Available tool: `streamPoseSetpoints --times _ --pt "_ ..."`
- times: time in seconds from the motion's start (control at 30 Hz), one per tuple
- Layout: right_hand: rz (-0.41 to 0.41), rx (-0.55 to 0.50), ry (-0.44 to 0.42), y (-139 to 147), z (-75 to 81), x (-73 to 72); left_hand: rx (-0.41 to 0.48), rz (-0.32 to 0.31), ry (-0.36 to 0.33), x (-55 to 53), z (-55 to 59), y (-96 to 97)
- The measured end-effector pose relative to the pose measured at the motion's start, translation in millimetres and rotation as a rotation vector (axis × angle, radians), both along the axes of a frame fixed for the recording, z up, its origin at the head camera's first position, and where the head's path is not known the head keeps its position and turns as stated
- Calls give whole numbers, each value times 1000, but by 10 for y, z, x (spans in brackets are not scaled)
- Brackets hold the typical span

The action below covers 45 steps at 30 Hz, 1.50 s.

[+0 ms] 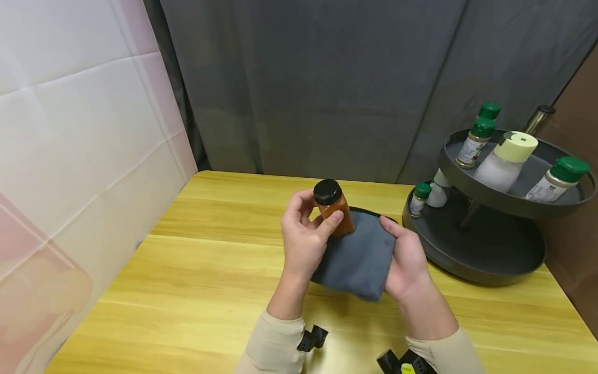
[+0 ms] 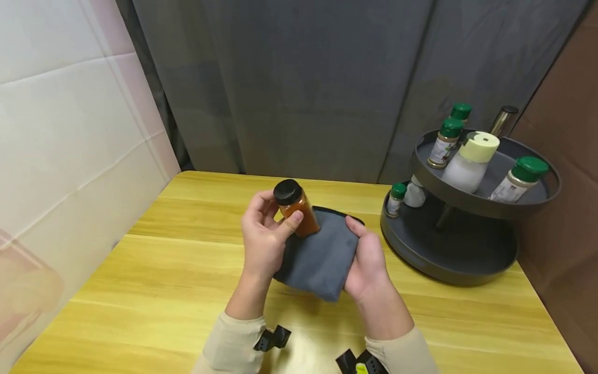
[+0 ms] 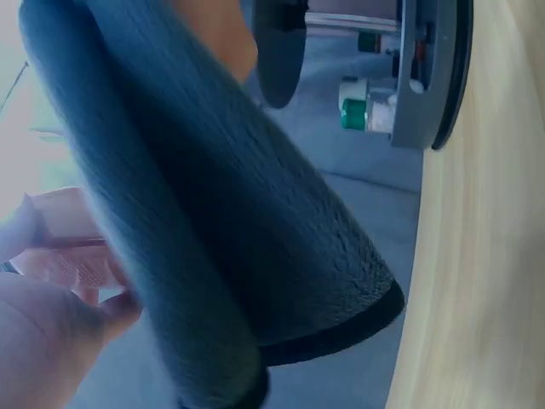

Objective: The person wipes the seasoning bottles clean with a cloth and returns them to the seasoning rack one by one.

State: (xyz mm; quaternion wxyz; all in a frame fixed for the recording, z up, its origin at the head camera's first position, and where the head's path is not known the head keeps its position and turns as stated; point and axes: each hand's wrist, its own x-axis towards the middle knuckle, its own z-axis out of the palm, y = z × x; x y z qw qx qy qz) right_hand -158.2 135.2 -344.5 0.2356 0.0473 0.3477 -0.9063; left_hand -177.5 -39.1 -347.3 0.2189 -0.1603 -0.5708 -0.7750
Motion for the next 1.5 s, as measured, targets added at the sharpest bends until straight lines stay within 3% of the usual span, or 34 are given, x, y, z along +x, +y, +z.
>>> streamPoseSetpoints --times 0.1,0.2,0.37,0.47,0.63,0.8,1.1,1.33,1.5 --pt "-36 -50 -18 -36 11 -34 -11 -31 4 16 14 34" --pt "-13 -56 -50 -144 -24 2 -24 -29 3 18 14 36" --pt "35 39 -29 -215 -51 114 -16 16 -3 -5 22 -49" --pt "15 71 -5 -149 -13 126 10 18 -5 -22 39 -93" --pt "-28 42 30 -80 47 59 52 -27 17 -4 61 -68" --pt "5 16 12 -181 21 41 22 -62 44 21 46 -5" --pt "-9 146 46 -110 20 105 19 -25 -2 -30 45 -68" --pt "-1 90 44 -158 38 32 31 -58 -10 -40 52 -28" --pt "16 119 17 -206 -16 61 15 -20 -16 -61 33 -57"
